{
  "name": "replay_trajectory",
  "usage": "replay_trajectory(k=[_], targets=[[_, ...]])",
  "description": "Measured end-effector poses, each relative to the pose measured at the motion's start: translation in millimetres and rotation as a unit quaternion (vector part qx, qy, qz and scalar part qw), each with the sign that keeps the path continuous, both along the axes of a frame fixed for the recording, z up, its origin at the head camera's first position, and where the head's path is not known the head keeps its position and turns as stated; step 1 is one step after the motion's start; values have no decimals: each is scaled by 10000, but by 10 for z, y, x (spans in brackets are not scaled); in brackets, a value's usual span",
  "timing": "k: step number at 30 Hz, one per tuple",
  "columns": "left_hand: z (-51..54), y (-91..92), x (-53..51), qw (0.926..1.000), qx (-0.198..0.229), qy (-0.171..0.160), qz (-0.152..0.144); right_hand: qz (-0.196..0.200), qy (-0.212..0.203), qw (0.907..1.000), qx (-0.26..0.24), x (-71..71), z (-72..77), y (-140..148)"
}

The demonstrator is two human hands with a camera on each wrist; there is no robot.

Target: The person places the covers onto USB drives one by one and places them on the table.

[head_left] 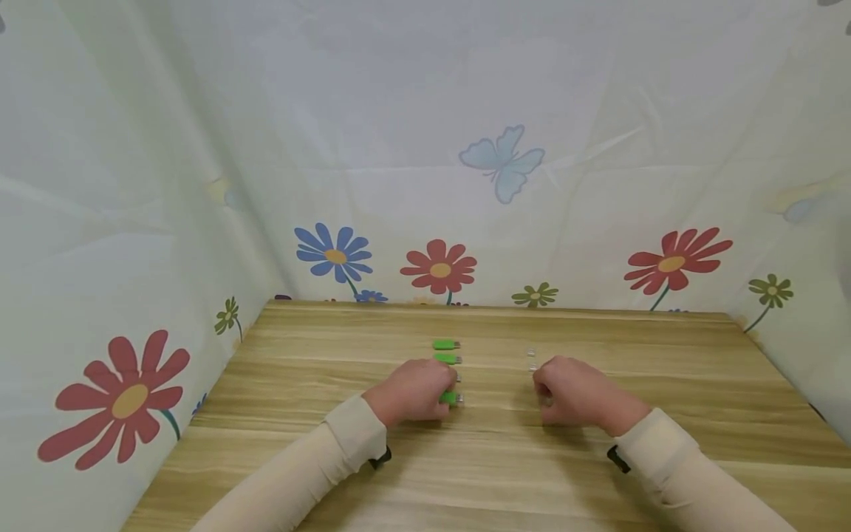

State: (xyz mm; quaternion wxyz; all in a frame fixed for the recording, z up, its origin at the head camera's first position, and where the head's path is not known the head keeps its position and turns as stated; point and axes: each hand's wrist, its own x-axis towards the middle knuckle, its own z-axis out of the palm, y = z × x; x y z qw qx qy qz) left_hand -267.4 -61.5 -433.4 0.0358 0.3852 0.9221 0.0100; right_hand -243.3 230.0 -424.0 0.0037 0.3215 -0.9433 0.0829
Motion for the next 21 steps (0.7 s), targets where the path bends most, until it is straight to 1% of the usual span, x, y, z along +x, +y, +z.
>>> replay_trajectory(k=[3, 8, 11, 14, 16, 21], targets=[[52, -10, 25, 9999, 120, -64, 36, 69, -74, 9997, -244, 18, 60, 30], [113, -43, 47, 9991, 352, -223, 76, 65, -416, 9976, -555, 44, 152, 62], [129, -77, 41, 9981, 522, -329, 62, 3, -504, 9967, -629, 49, 186, 80], [143, -108, 33, 9969, 672, -416, 7, -19, -506, 9962, -702, 58, 222, 93], [171, -122, 38, 9959, 761, -482, -20, -79, -572, 9957, -724, 63, 247, 98], [278, -122, 62, 9955, 802, -486, -118, -106, -690, 9943, -802, 63, 299, 107]])
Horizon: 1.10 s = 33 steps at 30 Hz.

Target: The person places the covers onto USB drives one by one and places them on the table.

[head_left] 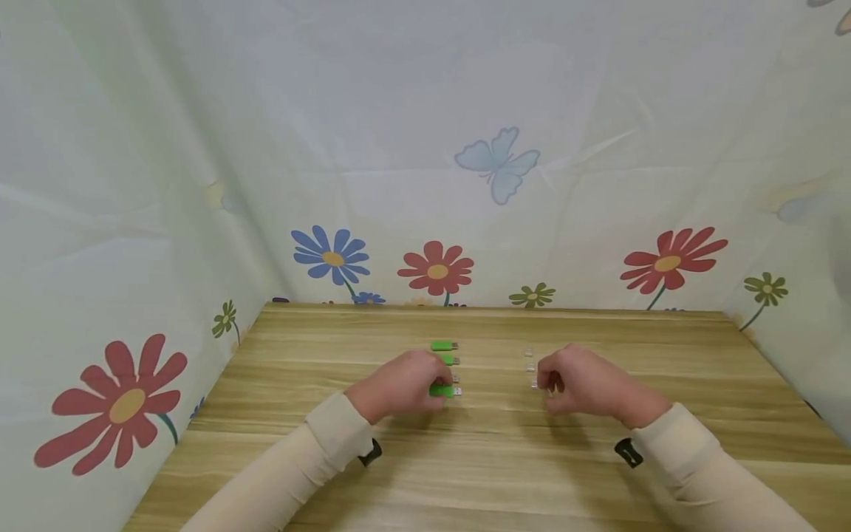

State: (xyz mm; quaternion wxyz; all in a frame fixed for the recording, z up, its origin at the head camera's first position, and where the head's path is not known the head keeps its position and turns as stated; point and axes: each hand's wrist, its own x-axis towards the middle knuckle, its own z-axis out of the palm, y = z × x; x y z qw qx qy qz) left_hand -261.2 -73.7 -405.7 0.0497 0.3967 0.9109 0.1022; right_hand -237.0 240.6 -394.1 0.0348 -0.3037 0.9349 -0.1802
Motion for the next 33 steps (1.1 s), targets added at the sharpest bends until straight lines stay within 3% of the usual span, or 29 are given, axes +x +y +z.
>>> replay_trajectory(k=[6, 17, 26, 33], targets=[[88, 25, 21, 9999, 8, 15, -108, 143, 70, 9997, -160, -2, 24, -20], [126, 72, 15, 9997, 133, -1, -226, 456, 174, 9961, -728, 11, 45, -90], [162, 108, 31, 9995, 137, 14, -282, 829, 247, 9889, -1207, -4, -41, -200], [151, 118, 33, 9992, 141, 93, -352, 724, 135, 9875, -1390, -5, -96, -257]])
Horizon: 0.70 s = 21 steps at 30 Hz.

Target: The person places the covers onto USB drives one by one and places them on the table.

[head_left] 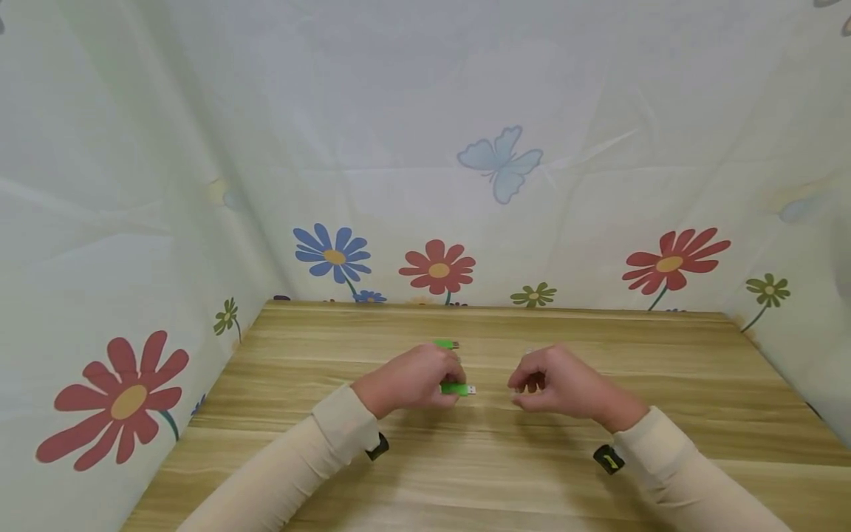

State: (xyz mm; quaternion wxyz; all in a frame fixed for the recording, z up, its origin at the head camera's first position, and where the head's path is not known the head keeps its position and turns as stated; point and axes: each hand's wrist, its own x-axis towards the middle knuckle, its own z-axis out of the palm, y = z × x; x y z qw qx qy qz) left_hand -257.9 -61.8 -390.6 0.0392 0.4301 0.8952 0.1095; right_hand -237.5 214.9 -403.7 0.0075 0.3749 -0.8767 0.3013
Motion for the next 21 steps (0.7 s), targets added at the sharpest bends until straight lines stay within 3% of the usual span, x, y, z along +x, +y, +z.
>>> replay_trajectory(k=[12, 21], targets=[[-49, 35, -3, 9996, 62, 197, -176, 26, 30, 9999, -102, -6, -62, -123], [-6, 41, 11, 9992, 98, 275, -264, 63, -33, 9996, -266, -9, -33, -224]])
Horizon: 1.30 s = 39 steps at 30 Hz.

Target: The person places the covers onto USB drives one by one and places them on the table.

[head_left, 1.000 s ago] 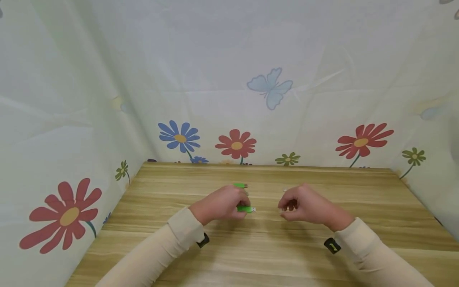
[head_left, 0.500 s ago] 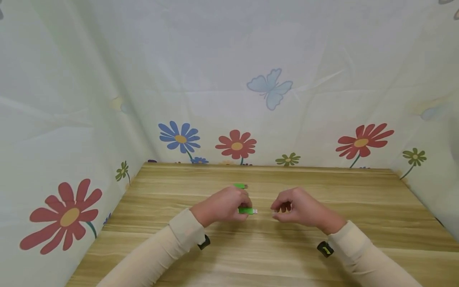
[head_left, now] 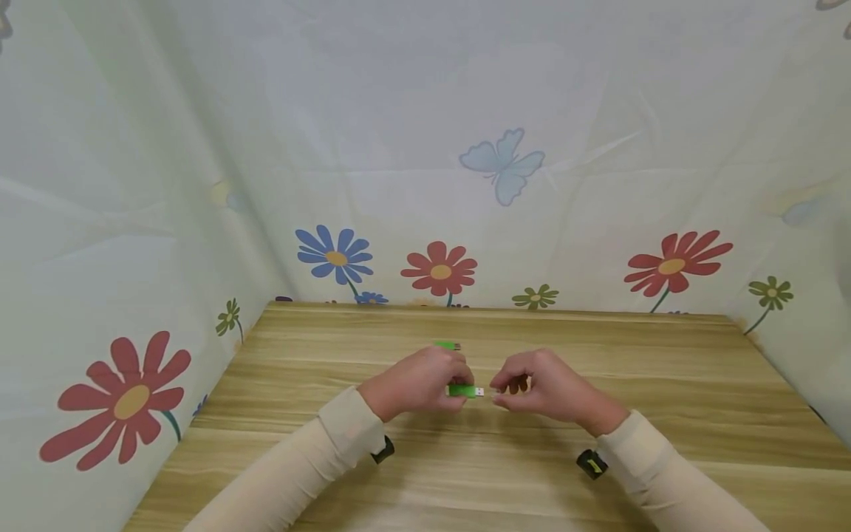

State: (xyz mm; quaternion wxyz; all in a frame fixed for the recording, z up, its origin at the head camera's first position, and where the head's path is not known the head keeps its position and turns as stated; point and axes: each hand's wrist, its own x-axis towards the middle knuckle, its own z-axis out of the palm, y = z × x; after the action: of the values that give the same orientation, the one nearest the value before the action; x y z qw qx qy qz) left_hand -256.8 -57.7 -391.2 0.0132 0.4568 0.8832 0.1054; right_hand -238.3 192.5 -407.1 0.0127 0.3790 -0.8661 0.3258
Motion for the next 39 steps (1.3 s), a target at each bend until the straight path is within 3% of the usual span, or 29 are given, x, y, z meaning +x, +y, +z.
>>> replay_trajectory(k=[25, 39], targets=[[-20, 7, -7, 9997, 192, 68, -112, -11, -115, 9999, -90, -35, -50, -95], [-15, 25, 2, 9998, 118, 120, -123, -14, 82, 9999, -82, -39, -62, -103]])
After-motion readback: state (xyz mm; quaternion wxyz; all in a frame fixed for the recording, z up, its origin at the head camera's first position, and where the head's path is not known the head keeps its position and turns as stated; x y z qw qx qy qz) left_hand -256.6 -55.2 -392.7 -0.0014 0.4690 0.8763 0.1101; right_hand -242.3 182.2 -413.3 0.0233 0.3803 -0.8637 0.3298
